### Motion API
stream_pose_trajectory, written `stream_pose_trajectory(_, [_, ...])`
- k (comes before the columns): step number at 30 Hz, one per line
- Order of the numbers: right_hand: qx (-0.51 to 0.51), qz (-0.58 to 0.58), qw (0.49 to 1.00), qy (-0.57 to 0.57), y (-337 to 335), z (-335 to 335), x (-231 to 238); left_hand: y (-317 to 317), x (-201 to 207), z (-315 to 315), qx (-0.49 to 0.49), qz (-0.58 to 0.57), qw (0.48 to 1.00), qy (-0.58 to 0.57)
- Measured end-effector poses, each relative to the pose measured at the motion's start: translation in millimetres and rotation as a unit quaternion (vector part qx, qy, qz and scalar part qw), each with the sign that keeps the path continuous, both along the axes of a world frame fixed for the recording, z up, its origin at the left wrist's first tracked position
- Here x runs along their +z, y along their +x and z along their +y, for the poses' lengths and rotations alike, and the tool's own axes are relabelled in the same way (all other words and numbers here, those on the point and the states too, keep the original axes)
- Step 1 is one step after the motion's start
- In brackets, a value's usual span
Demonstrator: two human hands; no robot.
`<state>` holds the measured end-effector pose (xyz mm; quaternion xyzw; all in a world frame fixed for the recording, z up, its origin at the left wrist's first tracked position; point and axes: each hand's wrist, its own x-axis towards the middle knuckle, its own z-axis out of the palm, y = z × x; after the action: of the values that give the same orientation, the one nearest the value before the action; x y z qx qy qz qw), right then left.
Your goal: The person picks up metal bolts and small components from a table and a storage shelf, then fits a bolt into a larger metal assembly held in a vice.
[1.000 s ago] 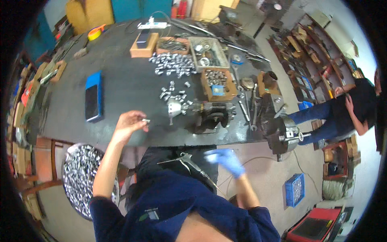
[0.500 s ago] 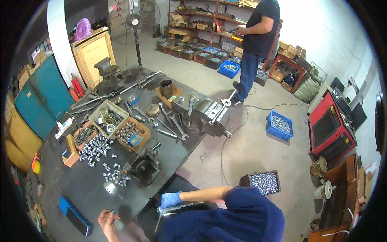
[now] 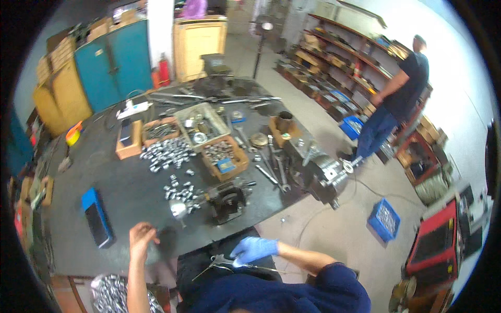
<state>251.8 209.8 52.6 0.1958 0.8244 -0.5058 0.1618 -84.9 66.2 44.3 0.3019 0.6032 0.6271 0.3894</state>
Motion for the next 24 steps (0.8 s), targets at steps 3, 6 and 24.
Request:
stream_pose_trajectory(3, [0.019,0.066,0.997,-0.032,7.5,37.1,75.2,-13.5,-6.8,14.1,-0.001,0.039,0.999,-0.001])
stream_pose_trajectory(6, [-0.024,0.178,0.984,0.006,3.8,80.5,129.4,-24.4,-5.2,36.4,0.036,0.139,0.989,-0.048])
stream_pose_trajectory(24, [-0.164,-0.029,0.927,0.336,-292.1,363.4,144.0,-50.2,-48.6,80.3,0.198,0.367,0.903,-0.104])
